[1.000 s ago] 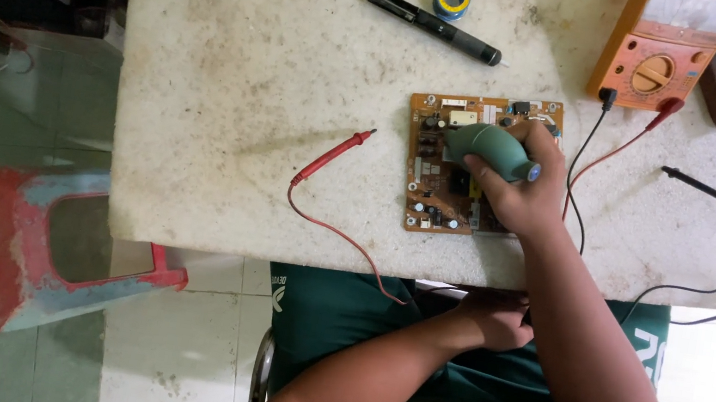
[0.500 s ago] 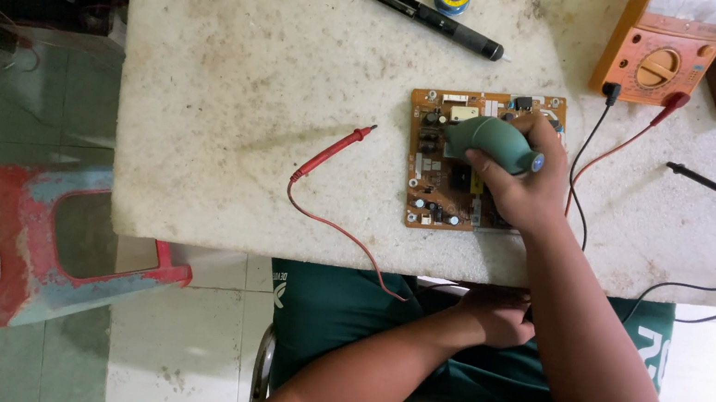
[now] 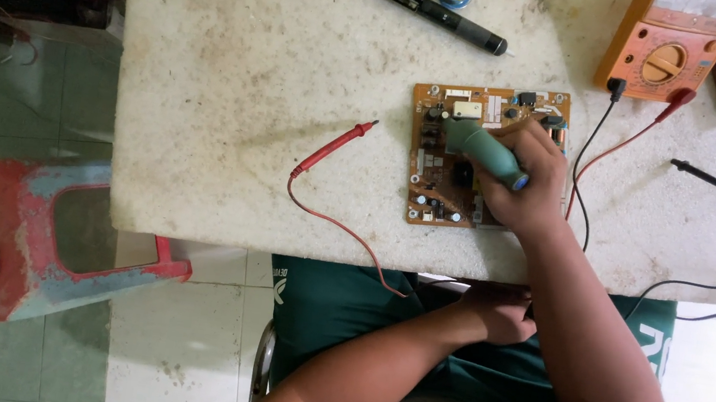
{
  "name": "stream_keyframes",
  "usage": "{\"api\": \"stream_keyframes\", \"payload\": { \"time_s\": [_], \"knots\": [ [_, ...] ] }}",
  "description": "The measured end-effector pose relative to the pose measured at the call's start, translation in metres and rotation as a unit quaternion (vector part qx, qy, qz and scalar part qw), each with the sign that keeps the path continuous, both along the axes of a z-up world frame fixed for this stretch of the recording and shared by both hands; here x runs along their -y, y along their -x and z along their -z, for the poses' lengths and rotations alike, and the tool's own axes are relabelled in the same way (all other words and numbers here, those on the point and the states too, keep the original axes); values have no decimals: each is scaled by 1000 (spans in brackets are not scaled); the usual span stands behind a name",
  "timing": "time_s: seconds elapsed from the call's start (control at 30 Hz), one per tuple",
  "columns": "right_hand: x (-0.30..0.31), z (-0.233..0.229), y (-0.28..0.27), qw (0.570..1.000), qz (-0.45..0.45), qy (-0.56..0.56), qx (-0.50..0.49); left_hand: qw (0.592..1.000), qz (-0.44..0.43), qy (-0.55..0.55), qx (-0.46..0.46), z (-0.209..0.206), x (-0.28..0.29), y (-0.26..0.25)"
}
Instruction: The person uses a multimeter to test points on a circuit board. They then use a bulb pump to blow air onto the board to clean it. Finally, they flip the board over and use a soldering iron and a flashlight to work on the back side of the circuit board.
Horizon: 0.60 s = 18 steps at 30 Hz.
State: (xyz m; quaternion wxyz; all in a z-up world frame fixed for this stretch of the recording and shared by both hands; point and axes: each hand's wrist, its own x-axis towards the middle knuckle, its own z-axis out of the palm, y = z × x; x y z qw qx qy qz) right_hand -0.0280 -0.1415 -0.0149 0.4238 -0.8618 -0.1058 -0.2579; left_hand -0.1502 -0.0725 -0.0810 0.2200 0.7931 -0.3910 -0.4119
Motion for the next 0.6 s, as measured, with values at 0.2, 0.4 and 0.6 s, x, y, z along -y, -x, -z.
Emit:
{"api": "stream_keyframes", "payload": {
  "time_s": [0.2,0.4,0.6],
  "knots": [
    [-7,-14,-1,999,-27,4,41,991,-69,17,116,19,6,26],
    [3,4,-5,998,-37,-13,39,994,-64,47,77,31,4,27],
    [-1,-4,-5,999,-32,-8,24,999,-20,30,30,43,9,21]
  ]
}}
